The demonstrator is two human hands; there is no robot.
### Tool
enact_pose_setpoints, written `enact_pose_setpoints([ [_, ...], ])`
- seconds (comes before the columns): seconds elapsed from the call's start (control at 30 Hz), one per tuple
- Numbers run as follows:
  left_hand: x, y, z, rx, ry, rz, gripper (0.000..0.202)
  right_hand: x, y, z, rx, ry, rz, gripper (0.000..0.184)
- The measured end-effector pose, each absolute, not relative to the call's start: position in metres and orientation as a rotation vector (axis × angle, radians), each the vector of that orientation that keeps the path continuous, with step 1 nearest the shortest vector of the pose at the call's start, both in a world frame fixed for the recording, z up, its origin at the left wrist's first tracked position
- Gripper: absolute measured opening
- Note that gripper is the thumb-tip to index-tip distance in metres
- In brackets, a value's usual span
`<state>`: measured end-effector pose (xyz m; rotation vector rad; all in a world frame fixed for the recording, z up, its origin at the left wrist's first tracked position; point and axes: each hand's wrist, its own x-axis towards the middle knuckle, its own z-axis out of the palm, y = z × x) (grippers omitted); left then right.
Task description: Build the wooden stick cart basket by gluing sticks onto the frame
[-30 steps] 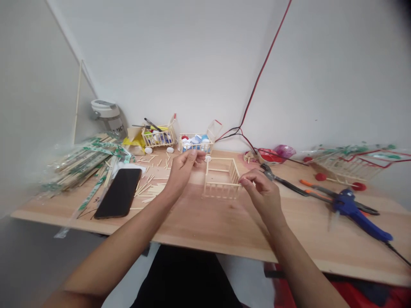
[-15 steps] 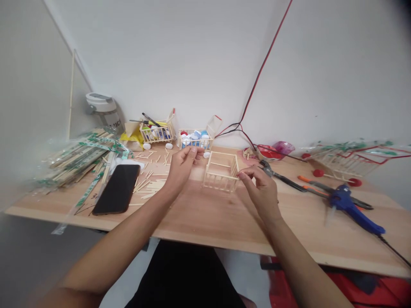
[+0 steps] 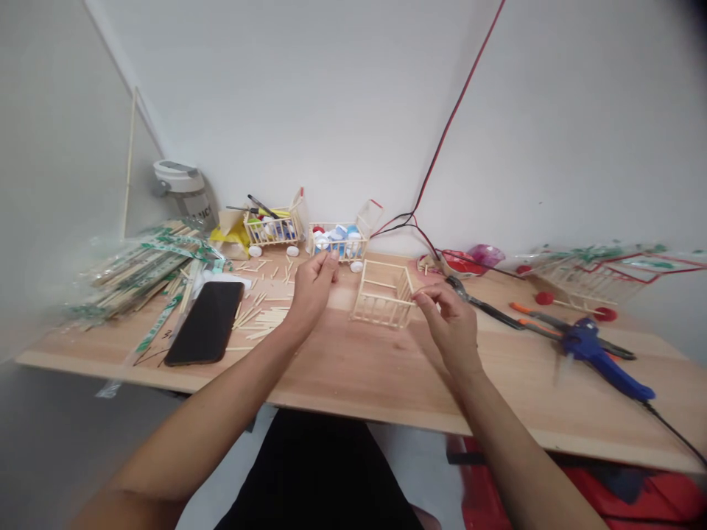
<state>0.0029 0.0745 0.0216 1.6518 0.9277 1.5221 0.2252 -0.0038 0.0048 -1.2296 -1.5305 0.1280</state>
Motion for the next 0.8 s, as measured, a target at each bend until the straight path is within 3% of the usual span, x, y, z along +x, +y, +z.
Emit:
enact_pose_setpoints([
  [0.33,0.0100,0.0744,0.0167,1.557,0.833,1.443,0.054,0.2243,-0.0033,0.0049,-1.260,-1.595,0.037,0.020],
  [0.8,0.0081,0.0745,0.0165,1.485,0.846,1.440,0.037,0.2216,-0.0072,-0.0014,-1.216,-1.762,0.097,0.019],
])
